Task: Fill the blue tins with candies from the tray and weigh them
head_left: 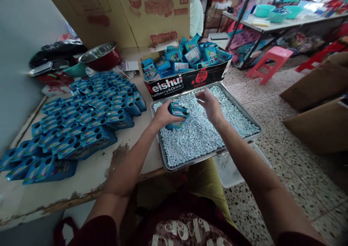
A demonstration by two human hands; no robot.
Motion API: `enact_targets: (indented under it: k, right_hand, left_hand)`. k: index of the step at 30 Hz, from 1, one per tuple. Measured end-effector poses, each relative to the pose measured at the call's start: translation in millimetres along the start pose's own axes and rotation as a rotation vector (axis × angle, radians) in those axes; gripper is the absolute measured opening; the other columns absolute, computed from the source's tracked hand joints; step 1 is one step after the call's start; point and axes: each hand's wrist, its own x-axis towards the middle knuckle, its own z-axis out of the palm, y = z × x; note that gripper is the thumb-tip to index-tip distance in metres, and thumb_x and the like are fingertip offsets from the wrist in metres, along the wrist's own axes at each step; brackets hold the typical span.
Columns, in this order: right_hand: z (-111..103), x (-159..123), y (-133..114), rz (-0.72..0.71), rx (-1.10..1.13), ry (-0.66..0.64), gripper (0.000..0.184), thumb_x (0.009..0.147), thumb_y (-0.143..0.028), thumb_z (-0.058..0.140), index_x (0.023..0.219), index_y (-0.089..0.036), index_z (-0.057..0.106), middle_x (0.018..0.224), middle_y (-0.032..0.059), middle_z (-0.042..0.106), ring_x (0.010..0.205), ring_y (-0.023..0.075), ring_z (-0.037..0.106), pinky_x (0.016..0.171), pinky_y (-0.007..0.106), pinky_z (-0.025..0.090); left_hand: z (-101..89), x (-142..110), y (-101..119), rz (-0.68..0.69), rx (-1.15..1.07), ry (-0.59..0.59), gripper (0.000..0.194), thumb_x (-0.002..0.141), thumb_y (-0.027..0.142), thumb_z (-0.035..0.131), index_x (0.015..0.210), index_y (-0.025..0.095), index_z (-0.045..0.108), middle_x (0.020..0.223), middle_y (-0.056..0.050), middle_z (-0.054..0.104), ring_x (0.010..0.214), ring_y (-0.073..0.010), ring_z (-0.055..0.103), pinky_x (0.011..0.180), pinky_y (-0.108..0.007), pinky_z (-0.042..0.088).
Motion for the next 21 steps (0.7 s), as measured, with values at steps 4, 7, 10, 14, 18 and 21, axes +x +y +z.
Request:
enact_targets:
  k: [4, 7, 10, 14, 18, 21]
  right_hand:
    - [-60.4, -19.9, 25.4, -0.067, -0.713, 0.041, 0.063, 0.11, -0.072, 0.036, 0.11, -0.024, 0.077, 0.114, 0.0131, 0.075, 0.124, 0.034, 0.062, 0.109, 0.05, 0.048]
    - [-60.6, -41.4, 37.0, 0.037, -1.038, -0.061, 0.055, 0.113, -0.058, 0.037, 0.125, -0.022, 0.077, 0.134, 0.0188, 0.072, 0.135, 0.038, 0.056, 0.113, 0.054, 0.045]
    - [-27.0, -58.7, 45.7, 0.081, -1.061, -0.045, 0.049, 0.113, -0.053, 0.044, 0.136, -0.022, 0.074, 0.149, 0.0189, 0.065, 0.139, 0.0384, 0.053, 0.115, 0.056, 0.043]
    - [23.8, -64.6, 54.5, 0.059, -0.805, 0.078, 0.041, 0.109, -0.048, 0.051, 0.127, -0.022, 0.076, 0.133, 0.0163, 0.071, 0.13, 0.0345, 0.056, 0.118, 0.054, 0.042]
    - [53.3, -49.2, 61.9, 0.197, -0.342, 0.208, 0.032, 0.101, -0.046, 0.055, 0.097, -0.019, 0.073, 0.105, 0.0135, 0.074, 0.112, 0.0308, 0.063, 0.105, 0.046, 0.051]
    - [56.6, -28.1, 63.6, 0.38, 0.241, 0.365, 0.027, 0.096, -0.047, 0.057, 0.085, -0.022, 0.063, 0.078, 0.0054, 0.066, 0.086, 0.0254, 0.064, 0.084, 0.041, 0.058]
  left_hand:
    - [-13.4, 8.2, -15.5, 0.035, 0.382, -0.095, 0.078, 0.047, 0.041, 0.103, 0.117, 0.023, 0.075, 0.101, -0.011, 0.077, 0.097, -0.0387, 0.073, 0.084, -0.044, 0.055]
    - [-7.3, 30.8, -24.9, 0.059, 0.553, -0.364, 0.081, 0.039, 0.045, 0.102, 0.114, 0.026, 0.078, 0.111, -0.013, 0.079, 0.102, -0.0418, 0.073, 0.083, -0.044, 0.055]
    - [14.6, 55.0, -18.6, 0.078, 0.601, -0.567, 0.08, 0.029, 0.051, 0.104, 0.102, 0.028, 0.08, 0.113, -0.012, 0.082, 0.103, -0.0419, 0.074, 0.083, -0.044, 0.055]
    - [45.5, 66.9, 13.7, 0.083, 0.636, -0.651, 0.069, 0.025, 0.048, 0.105, 0.084, 0.025, 0.079, 0.098, -0.01, 0.081, 0.099, -0.0425, 0.074, 0.084, -0.045, 0.055]
    - [45.9, 56.1, 38.1, 0.043, 0.609, -0.58, 0.057, 0.034, 0.044, 0.104, 0.078, 0.025, 0.073, 0.087, -0.007, 0.076, 0.097, -0.0402, 0.073, 0.083, -0.044, 0.054]
    - [29.9, 41.2, 30.6, 0.038, 0.41, -0.422, 0.057, 0.042, 0.043, 0.103, 0.086, 0.025, 0.072, 0.092, -0.006, 0.075, 0.096, -0.0372, 0.072, 0.084, -0.045, 0.055]
